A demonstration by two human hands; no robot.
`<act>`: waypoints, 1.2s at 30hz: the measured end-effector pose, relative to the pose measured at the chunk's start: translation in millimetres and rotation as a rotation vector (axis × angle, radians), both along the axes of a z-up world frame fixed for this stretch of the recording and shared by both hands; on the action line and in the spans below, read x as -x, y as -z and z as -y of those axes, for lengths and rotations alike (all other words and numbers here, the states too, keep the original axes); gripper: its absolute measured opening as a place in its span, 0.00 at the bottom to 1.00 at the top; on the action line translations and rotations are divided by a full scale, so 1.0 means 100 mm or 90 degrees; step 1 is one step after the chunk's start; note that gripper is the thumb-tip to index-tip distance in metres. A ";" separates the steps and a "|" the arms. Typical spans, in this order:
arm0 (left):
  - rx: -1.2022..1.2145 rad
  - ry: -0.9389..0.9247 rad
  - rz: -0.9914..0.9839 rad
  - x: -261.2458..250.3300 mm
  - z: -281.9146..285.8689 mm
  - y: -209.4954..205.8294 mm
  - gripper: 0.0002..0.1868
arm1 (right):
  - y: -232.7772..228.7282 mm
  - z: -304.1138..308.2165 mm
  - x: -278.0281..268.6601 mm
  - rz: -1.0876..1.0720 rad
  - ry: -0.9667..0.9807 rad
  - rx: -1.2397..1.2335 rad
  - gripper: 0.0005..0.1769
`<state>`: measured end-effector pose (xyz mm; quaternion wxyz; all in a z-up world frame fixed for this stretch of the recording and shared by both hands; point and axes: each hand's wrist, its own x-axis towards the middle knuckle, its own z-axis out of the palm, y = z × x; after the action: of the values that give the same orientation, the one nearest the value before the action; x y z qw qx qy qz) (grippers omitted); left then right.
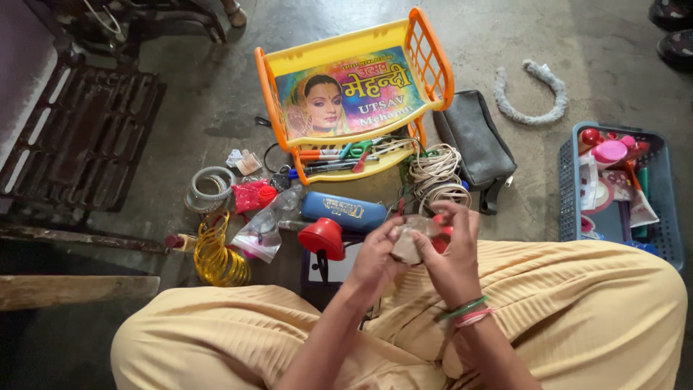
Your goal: The person sits on the floor and organizes various small items, including a red container, a small white cup, and a blue packet. They open and close the red container, transfer contents between the cup and the container, and place the blue packet inside. The person also handles a roll of white tape and a coiled wire.
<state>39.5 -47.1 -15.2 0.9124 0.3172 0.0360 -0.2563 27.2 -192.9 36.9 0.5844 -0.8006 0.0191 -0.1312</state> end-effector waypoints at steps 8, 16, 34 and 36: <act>-0.284 0.016 0.066 0.09 0.09 -0.06 0.23 | 0.20 0.20 -0.10 -0.234 -0.008 0.106 0.09; -0.398 -0.177 0.097 0.07 -0.03 0.04 0.22 | 0.02 -0.05 0.05 -0.085 -0.131 0.044 0.13; -0.271 0.033 0.008 0.03 -0.18 -0.13 0.24 | -0.10 -0.07 0.03 -0.149 -0.031 0.096 0.17; -0.288 0.002 0.009 0.02 -0.18 -0.08 0.24 | -0.16 -0.09 0.08 -0.094 -0.096 0.136 0.20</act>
<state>37.1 -28.9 -7.3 0.8177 0.5159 0.0858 -0.2406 19.6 -184.4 52.5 0.5014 -0.8646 -0.0121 -0.0295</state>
